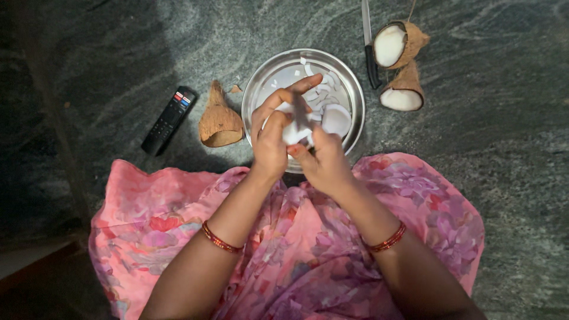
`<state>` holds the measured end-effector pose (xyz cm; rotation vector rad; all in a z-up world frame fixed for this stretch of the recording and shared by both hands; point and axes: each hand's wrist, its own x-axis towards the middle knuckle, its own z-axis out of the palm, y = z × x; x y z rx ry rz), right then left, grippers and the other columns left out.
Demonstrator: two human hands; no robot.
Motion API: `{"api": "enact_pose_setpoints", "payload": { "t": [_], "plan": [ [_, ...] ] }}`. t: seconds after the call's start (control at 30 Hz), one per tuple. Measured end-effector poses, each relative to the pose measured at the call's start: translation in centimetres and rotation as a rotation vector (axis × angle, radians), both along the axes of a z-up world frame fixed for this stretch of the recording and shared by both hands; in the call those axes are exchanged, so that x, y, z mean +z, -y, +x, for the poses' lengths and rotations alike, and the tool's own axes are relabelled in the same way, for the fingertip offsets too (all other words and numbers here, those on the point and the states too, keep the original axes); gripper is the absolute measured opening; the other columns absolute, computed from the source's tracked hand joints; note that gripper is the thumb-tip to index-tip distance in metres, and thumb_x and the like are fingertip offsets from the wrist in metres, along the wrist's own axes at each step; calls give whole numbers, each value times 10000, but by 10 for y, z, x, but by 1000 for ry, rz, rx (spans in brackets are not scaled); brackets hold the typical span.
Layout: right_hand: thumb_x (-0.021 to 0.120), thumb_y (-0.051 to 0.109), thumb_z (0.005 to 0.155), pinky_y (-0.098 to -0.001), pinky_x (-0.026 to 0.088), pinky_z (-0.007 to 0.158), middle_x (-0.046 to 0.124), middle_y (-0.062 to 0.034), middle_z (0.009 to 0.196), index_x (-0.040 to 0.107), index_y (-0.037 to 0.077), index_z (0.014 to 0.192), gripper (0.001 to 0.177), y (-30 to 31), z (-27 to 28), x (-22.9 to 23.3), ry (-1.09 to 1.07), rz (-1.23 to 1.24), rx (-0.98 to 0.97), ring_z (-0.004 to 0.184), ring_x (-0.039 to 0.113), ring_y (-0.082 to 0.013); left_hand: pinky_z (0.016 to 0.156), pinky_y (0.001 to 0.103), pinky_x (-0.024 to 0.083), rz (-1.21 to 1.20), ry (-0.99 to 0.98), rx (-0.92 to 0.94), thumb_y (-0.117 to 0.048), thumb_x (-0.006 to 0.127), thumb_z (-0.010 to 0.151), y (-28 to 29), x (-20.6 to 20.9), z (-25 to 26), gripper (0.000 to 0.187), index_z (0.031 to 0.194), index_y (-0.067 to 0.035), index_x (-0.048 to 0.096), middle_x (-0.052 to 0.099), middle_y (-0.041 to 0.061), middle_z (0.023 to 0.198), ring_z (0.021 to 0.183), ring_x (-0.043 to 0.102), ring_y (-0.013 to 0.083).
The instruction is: The person sits on the floor and uses a knife to slice white coconut meat into small pieces, placing them into a metal plate. The person handles coconut pieces and a knife throughout the clip.
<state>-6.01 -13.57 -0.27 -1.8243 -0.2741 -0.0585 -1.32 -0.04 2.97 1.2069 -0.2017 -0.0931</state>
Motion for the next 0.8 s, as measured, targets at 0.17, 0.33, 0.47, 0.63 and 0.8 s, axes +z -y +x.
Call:
{"api": "enact_pose_setpoints", "payload": {
  "t": [0.17, 0.33, 0.47, 0.63, 0.8],
  "plan": [
    [566, 323, 1079, -331, 446, 565, 599, -76, 694, 593, 3, 952, 346, -6, -6, -4, -115, -18, 33, 596, 544, -138, 1227, 374, 364, -58, 95, 26, -91, 338, 927, -3, -17, 5, 264, 964, 17, 576, 599, 256, 1464, 1403, 526, 305],
    [533, 332, 1097, -345, 407, 520, 561, -54, 628, 560, 3, 871, 400, -10, -10, -12, -225, -22, 11, 557, 506, -132, 1237, 378, 380, -27, 69, 164, -114, 377, 950, 1, -29, 1, 229, 949, 0, 576, 609, 242, 1461, 1400, 546, 279],
    [533, 413, 1074, -310, 422, 531, 580, -6, 658, 593, 26, 962, 407, -7, 8, 0, -344, 118, -104, 574, 522, -99, 959, 315, 424, -104, -199, 147, -124, 443, 870, -3, -18, 9, 229, 916, 20, 615, 687, 236, 1316, 1076, 618, 217],
    [864, 503, 803, -284, 488, 602, 635, -27, 796, 625, 18, 1253, 703, 18, 20, 18, 17, -133, -81, 663, 581, -106, 544, 300, 399, -231, -495, -59, -145, 471, 854, -10, -12, 8, 241, 881, 21, 644, 704, 232, 1199, 642, 531, 169],
    [921, 486, 759, -277, 527, 617, 677, -30, 850, 610, 20, 1285, 768, 17, 19, 22, -45, -143, -86, 679, 629, -103, 826, 324, 548, -226, -481, -107, -142, 473, 822, -4, -2, 8, 242, 889, 23, 638, 696, 194, 1121, 899, 686, 200]
  ]
}}
